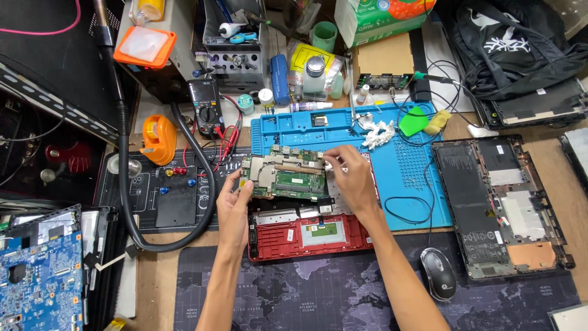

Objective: Disassembling a laptop by disconnecting internal cables and removing the motherboard from the chassis.

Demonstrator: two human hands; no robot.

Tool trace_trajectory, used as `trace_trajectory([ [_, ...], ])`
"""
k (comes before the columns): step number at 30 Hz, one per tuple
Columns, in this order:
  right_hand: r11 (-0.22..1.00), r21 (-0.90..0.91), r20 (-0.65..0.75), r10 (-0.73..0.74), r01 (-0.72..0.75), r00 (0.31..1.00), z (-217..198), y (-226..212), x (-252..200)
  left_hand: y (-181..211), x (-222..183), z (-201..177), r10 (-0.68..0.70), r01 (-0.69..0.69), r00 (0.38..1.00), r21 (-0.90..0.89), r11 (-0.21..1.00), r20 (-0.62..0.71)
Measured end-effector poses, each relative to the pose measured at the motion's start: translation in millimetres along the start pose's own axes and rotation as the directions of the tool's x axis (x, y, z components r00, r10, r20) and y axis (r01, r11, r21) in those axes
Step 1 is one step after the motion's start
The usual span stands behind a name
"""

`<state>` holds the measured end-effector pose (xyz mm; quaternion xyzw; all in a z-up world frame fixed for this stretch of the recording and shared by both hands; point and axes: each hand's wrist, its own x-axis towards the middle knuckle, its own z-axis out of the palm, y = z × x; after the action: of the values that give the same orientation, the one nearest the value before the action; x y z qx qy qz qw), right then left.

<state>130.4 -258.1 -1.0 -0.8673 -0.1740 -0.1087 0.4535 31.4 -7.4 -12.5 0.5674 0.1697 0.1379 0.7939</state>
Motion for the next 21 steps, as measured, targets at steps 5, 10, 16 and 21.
trace_trajectory([
  [5, 0.999, -0.039, -0.089, 0.033, -0.037, 0.995, -24, -29, 3, -1, 1, 5, 0.002, -0.002, 1.000, -0.016, 1.000, 0.005],
  [10, 0.999, -0.049, 0.016, -0.012, 0.013, 1.000, -35, -26, 5, -7, 10, -1, -0.016, 0.016, 1.000, -0.100, 0.995, -0.007],
  [16, 0.996, -0.008, 0.163, 0.094, -0.094, 0.982, -62, -41, 9, 13, 7, 6, -0.021, 0.020, 1.000, -0.321, 0.947, 0.000],
  [21, 0.897, 0.315, 0.321, 0.207, -0.310, 0.924, -73, -69, 9, -13, 13, -10, -0.024, 0.031, 0.999, -0.330, 0.944, 0.025],
])
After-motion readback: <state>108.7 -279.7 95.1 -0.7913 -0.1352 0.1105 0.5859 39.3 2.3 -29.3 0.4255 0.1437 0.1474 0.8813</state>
